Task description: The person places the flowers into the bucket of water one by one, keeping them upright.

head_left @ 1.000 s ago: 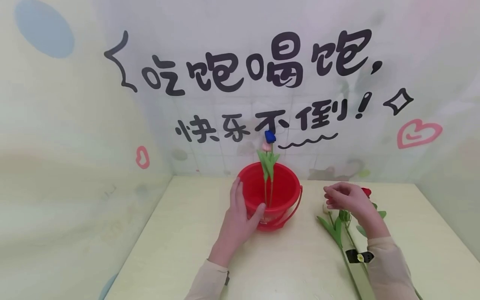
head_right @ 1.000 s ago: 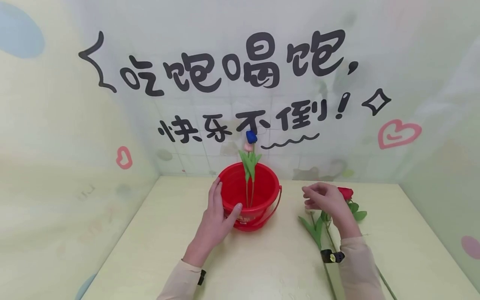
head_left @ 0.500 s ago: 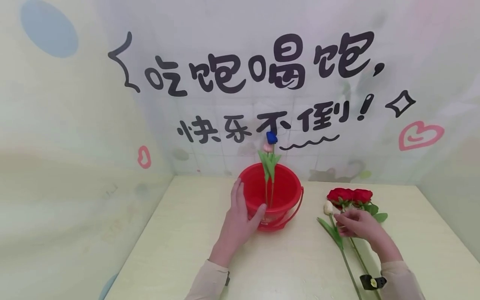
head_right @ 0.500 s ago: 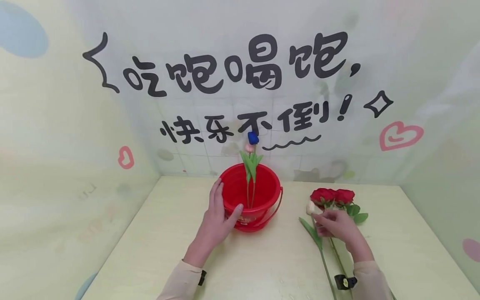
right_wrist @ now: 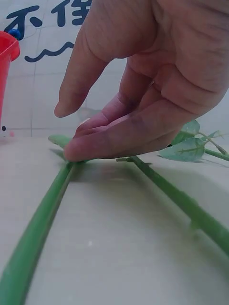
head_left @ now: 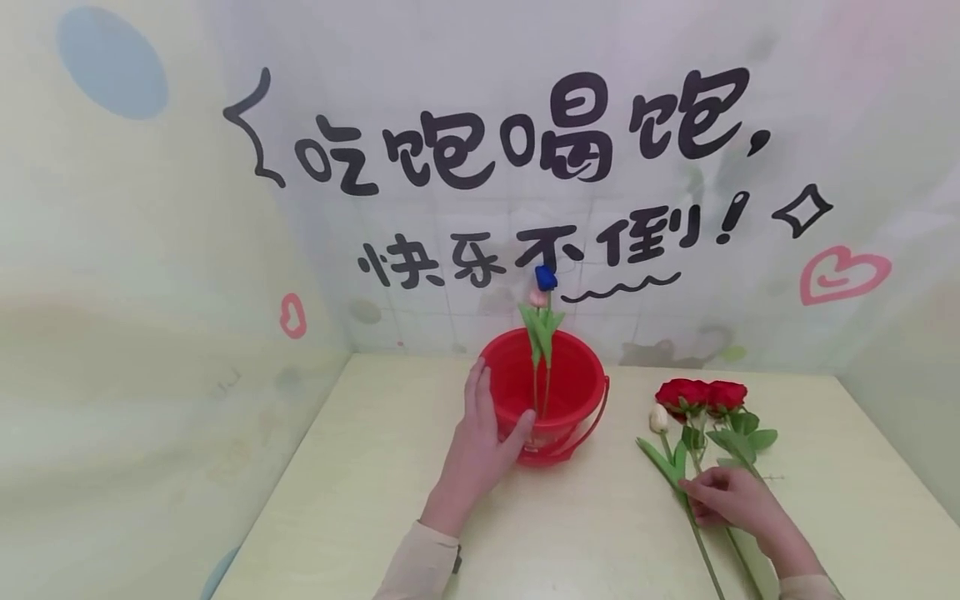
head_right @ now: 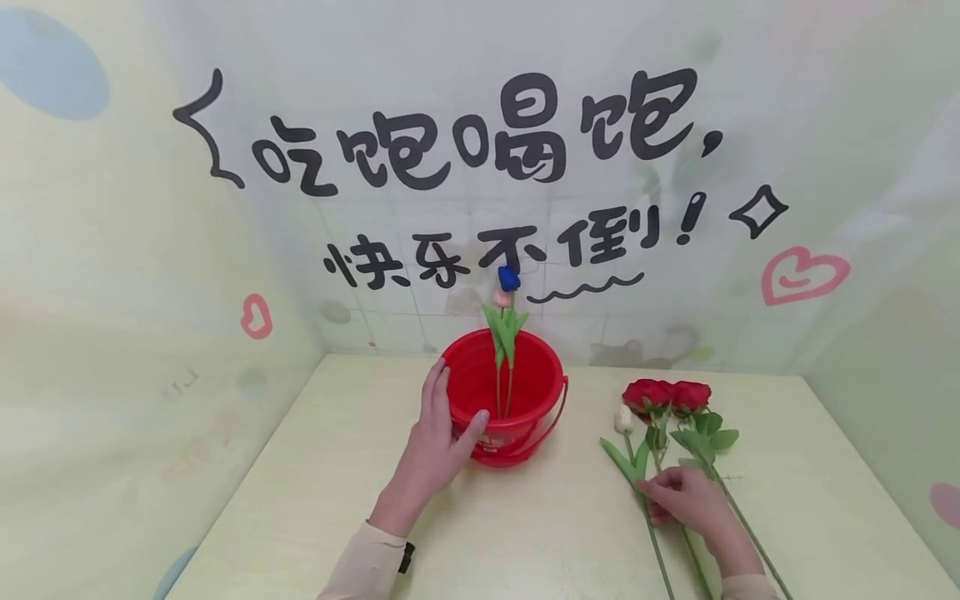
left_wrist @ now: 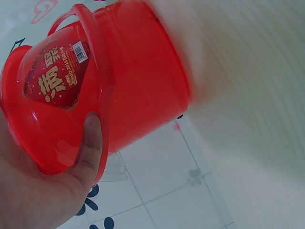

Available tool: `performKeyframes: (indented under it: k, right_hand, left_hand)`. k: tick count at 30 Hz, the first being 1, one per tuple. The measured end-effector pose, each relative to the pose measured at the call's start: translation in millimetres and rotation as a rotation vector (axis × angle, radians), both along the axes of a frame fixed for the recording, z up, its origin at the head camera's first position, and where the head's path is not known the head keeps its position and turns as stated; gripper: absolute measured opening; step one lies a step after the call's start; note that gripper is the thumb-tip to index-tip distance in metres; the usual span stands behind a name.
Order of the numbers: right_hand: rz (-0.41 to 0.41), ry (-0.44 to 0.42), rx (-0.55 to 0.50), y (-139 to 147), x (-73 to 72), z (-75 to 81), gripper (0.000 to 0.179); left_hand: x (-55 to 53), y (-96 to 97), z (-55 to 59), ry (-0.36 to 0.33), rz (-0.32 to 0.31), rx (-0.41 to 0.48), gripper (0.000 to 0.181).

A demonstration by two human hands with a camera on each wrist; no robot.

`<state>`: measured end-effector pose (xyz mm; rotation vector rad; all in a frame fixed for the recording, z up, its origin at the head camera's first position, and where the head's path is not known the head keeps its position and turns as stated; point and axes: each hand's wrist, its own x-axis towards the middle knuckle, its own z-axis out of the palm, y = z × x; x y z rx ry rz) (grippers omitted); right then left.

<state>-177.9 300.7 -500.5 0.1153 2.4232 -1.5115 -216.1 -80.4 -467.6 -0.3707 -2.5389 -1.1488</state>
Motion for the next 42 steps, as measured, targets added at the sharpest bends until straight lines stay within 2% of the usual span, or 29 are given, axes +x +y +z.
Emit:
performKeyframes:
  k: [11,18,26,29,36,42]
  right_hand:
    - [-0.066,-0.057,0.073,-6.4,0.2,-4.5,0.023]
    - [-0.050,-0.017,0.116,-9.3,0.9,-6.0,0.023]
    - [-0.095,-0.023,0.118,-10.7,3.7,-11.3,0.018]
    - [-0.092,-0.021,0.133,-10.7,4.5,-11.3,0.018]
    - [-0.053,0.044,0.214,-10.7,3.7,-9.9,0.014]
    - [-0.055,0.029,0.191,-10.7,2.9,-9.1,0.014]
  left_hand:
    - [-2.2,-1.0,-0.1,0.016,-0.002,0.007,0.107]
    - [-2.3,-1.9,-1.1,0.020,-0.013,0.008,0.108]
    - [-1.9,-1.2,-4.1,0.002,-0.004,-0.002,0.108]
    - [-2.0,-1.0,-4.9,0.007,-0.001,-0.007,0.108]
    - [-2.5,0.1,-3.3,0.012,-0.005,0.010,0.107]
    - [-2.4,-1.0,-2.0,0.011,-0.007,0.002,0.108]
